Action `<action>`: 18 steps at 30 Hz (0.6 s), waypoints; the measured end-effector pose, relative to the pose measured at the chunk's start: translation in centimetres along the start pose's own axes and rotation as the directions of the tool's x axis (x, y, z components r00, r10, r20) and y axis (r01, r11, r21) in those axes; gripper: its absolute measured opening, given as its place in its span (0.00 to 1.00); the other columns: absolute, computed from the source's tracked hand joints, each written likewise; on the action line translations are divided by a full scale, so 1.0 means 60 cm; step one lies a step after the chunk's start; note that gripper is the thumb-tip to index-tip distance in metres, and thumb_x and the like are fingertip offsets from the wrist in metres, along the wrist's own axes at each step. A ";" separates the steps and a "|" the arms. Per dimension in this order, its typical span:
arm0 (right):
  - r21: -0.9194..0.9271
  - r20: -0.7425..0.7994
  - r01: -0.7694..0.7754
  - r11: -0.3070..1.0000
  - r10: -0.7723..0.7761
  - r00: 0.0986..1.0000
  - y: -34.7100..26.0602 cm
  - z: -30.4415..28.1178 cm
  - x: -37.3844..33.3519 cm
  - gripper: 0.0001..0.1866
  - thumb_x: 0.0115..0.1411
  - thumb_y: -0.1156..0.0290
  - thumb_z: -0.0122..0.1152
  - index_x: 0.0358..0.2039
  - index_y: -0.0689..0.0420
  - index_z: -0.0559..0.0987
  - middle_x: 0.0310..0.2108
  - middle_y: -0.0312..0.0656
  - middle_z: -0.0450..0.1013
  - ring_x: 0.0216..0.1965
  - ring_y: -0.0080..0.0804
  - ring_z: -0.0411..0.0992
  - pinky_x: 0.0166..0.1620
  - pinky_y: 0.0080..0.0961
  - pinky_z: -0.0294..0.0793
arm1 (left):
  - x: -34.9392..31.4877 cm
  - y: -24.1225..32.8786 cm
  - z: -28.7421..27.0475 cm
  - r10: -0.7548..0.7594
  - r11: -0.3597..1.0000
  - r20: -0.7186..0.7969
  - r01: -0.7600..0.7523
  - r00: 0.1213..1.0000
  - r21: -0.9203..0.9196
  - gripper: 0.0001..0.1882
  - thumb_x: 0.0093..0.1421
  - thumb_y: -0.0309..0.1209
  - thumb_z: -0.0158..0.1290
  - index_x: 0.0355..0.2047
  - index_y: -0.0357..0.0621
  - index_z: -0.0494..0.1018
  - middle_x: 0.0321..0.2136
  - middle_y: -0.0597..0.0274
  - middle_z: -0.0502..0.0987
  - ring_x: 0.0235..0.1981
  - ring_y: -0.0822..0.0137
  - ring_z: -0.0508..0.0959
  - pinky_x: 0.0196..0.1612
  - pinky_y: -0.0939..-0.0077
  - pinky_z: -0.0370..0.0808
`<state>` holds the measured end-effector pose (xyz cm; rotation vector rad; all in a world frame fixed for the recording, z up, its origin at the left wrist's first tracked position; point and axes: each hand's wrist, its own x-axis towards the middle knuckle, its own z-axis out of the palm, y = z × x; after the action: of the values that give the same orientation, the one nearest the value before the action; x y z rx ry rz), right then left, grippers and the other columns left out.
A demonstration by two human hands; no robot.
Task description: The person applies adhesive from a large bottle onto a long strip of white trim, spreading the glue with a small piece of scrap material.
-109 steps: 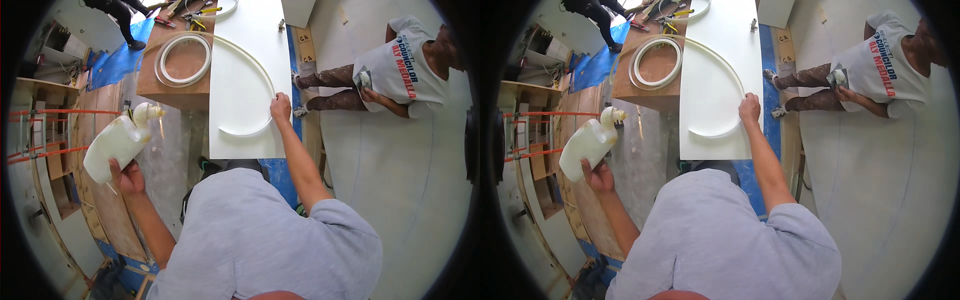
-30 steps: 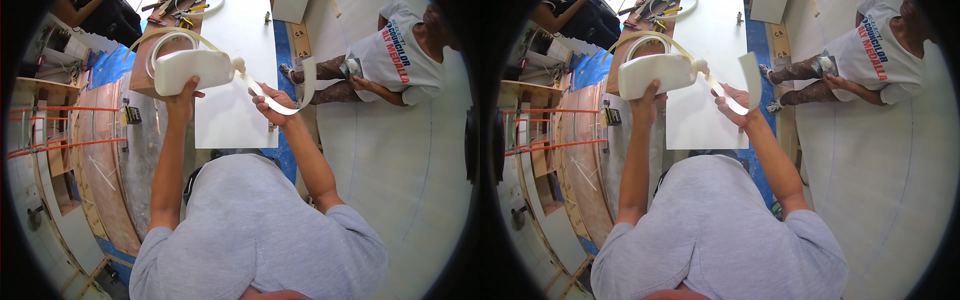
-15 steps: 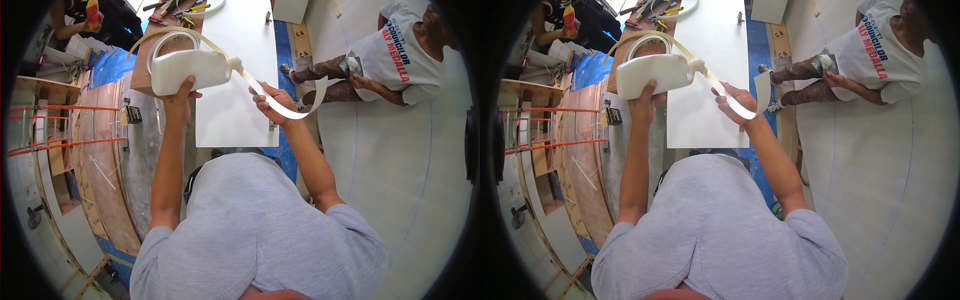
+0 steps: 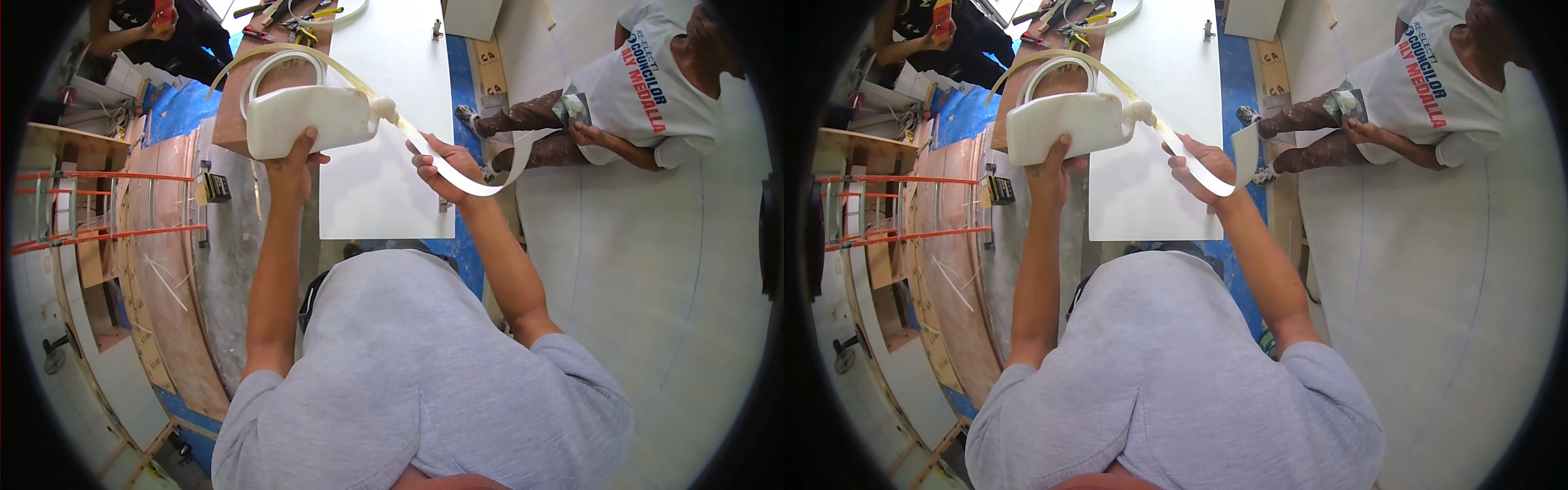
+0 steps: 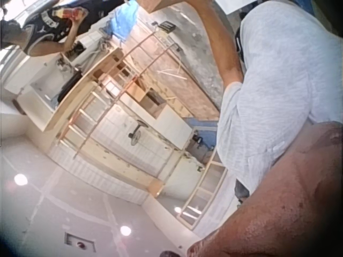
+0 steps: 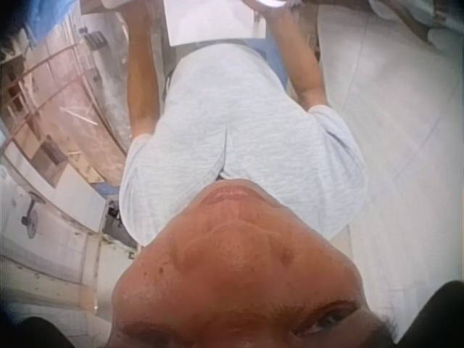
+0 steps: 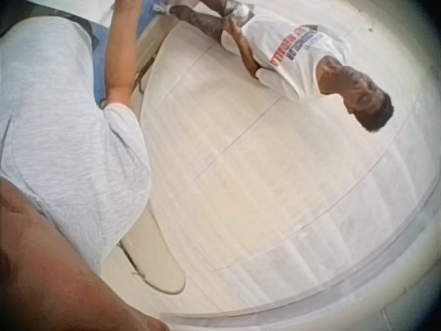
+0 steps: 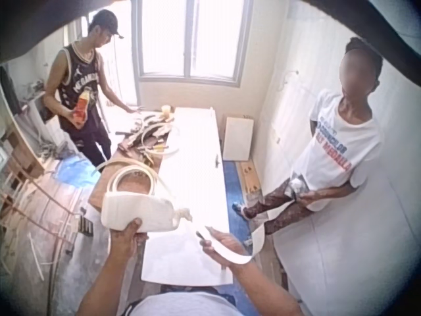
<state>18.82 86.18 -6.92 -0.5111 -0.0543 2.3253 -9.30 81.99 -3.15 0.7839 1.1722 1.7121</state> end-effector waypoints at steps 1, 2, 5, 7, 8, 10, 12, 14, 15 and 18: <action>-0.002 -0.008 0.008 1.000 -0.008 1.000 0.001 -0.003 0.001 0.19 0.74 0.68 0.43 0.59 0.68 0.63 0.45 0.50 0.69 0.32 0.29 0.67 0.30 0.18 0.74 | 0.000 -0.001 -0.002 -0.009 1.000 0.008 0.009 1.000 -0.004 0.29 0.55 0.29 0.66 0.55 0.39 0.68 0.42 0.56 0.77 0.35 0.68 0.81 0.21 0.78 0.82; -0.009 -0.001 0.014 1.000 -0.014 1.000 0.000 -0.006 0.002 0.19 0.74 0.68 0.43 0.58 0.69 0.63 0.45 0.50 0.69 0.32 0.28 0.67 0.29 0.18 0.74 | 0.001 -0.001 -0.003 -0.005 1.000 0.013 0.005 1.000 -0.015 0.29 0.55 0.29 0.66 0.54 0.40 0.68 0.42 0.56 0.77 0.35 0.68 0.81 0.21 0.78 0.82; -0.028 0.005 0.016 0.999 -0.016 1.000 0.000 -0.007 0.001 0.19 0.74 0.68 0.42 0.58 0.68 0.62 0.44 0.49 0.68 0.32 0.27 0.66 0.28 0.17 0.72 | 0.000 -0.001 0.000 0.008 0.999 0.001 -0.008 1.000 -0.041 0.29 0.55 0.30 0.66 0.54 0.40 0.68 0.42 0.57 0.77 0.35 0.69 0.81 0.21 0.79 0.82; -0.042 -0.003 0.002 0.999 -0.002 1.000 -0.001 0.001 0.002 0.18 0.75 0.66 0.40 0.58 0.64 0.61 0.44 0.48 0.67 0.31 0.25 0.64 0.27 0.17 0.70 | 0.010 -0.010 -0.002 0.024 0.998 -0.036 -0.026 0.999 -0.050 0.28 0.55 0.30 0.66 0.54 0.40 0.68 0.42 0.57 0.77 0.35 0.69 0.81 0.20 0.79 0.81; -0.047 -0.003 0.007 0.999 -0.007 1.000 0.000 -0.002 0.003 0.19 0.74 0.67 0.42 0.58 0.66 0.61 0.44 0.49 0.68 0.31 0.25 0.65 0.26 0.17 0.71 | 0.007 -0.011 -0.008 0.026 0.999 -0.023 -0.026 0.999 -0.032 0.28 0.55 0.30 0.66 0.54 0.40 0.68 0.42 0.57 0.77 0.35 0.69 0.81 0.20 0.79 0.81; -0.055 -0.004 0.022 0.998 -0.022 1.000 0.001 -0.009 0.002 0.20 0.73 0.69 0.45 0.59 0.69 0.63 0.45 0.50 0.69 0.31 0.26 0.67 0.26 0.17 0.71 | -0.001 -0.005 -0.010 0.025 1.000 0.011 -0.025 1.000 0.004 0.28 0.55 0.30 0.66 0.54 0.40 0.68 0.42 0.57 0.77 0.35 0.69 0.81 0.21 0.79 0.81; -0.067 0.009 0.039 0.997 -0.038 0.999 -0.001 -0.007 -0.001 0.22 0.73 0.69 0.45 0.62 0.69 0.61 0.45 0.49 0.69 0.31 0.26 0.67 0.26 0.17 0.71 | 0.002 -0.002 -0.005 0.029 1.000 -0.002 -0.029 1.000 -0.011 0.27 0.56 0.30 0.66 0.54 0.39 0.69 0.42 0.57 0.77 0.35 0.68 0.81 0.21 0.79 0.81; -0.082 0.023 0.041 0.996 -0.039 0.999 0.003 -0.008 -0.002 0.23 0.73 0.69 0.45 0.63 0.68 0.60 0.45 0.49 0.69 0.31 0.26 0.66 0.26 0.17 0.70 | -0.001 -0.002 -0.008 0.026 1.000 0.001 -0.026 1.000 -0.003 0.27 0.56 0.30 0.65 0.54 0.39 0.69 0.42 0.57 0.77 0.35 0.68 0.81 0.21 0.79 0.81; -0.092 0.033 0.039 0.995 -0.036 0.999 0.004 -0.010 0.000 0.24 0.73 0.69 0.45 0.64 0.68 0.60 0.45 0.49 0.69 0.31 0.26 0.66 0.26 0.17 0.70 | -0.001 -0.002 -0.009 0.022 1.000 0.015 -0.023 1.000 0.012 0.27 0.56 0.30 0.65 0.54 0.39 0.69 0.42 0.57 0.77 0.35 0.68 0.81 0.21 0.79 0.81; -0.093 0.055 0.037 0.995 -0.032 0.998 0.001 -0.014 0.002 0.24 0.73 0.69 0.45 0.65 0.68 0.59 0.45 0.48 0.69 0.31 0.25 0.66 0.26 0.17 0.70 | -0.004 0.002 -0.001 0.029 1.000 0.028 -0.029 0.999 -0.001 0.27 0.56 0.30 0.65 0.54 0.39 0.69 0.41 0.57 0.77 0.34 0.68 0.81 0.21 0.79 0.81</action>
<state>19.06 86.13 -7.76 -0.4911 -0.1970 2.3109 -9.32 81.74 -3.06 0.8257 1.1468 1.7202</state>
